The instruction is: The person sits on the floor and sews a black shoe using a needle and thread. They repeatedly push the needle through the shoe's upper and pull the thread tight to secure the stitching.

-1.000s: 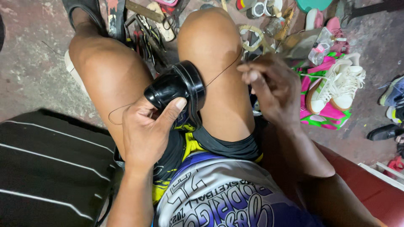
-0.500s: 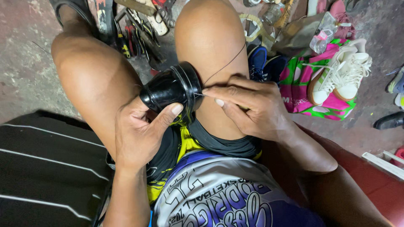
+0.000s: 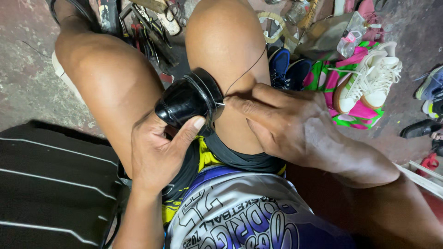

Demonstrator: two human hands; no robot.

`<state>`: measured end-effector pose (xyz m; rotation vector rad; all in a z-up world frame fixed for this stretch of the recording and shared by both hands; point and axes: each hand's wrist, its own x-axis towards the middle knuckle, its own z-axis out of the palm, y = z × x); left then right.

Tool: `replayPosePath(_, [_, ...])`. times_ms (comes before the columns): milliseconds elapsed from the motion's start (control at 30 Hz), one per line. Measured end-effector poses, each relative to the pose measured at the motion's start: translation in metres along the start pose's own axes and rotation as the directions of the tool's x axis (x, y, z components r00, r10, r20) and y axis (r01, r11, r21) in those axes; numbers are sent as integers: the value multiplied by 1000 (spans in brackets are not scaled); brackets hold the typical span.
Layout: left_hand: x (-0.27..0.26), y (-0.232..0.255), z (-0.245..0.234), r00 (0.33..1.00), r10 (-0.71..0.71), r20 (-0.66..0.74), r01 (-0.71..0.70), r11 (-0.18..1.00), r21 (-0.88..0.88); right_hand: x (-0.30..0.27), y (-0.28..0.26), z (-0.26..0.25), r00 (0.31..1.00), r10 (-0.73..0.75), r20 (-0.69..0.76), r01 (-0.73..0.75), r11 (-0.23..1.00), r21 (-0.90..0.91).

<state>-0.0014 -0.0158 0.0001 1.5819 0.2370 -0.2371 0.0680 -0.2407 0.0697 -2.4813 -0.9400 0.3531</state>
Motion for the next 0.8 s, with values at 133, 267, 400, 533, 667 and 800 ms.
replayPosePath(133, [4,8,-2,1000,20,-8,-18,990,142,14,-2,-18,993,-75,92,82,993,-84])
replayPosePath(267, [8,12,-6,999,-35,20,33,994,104,30,-4,-27,971,-82,223,127,973,-193])
replayPosePath(400, [14,15,-8,999,-18,31,13,987,161,43,-8,-36,957,-156,246,226,930,-290])
replayPosePath(533, [19,13,-16,997,11,79,-20,993,116,55,-3,-37,926,-203,319,271,945,-184])
replayPosePath(667, [25,11,-24,990,-1,138,-9,997,73,67,2,-32,904,-220,366,282,951,-125])
replayPosePath(800, [25,14,-27,973,-163,164,153,986,73,69,1,-29,891,-253,377,327,934,-147])
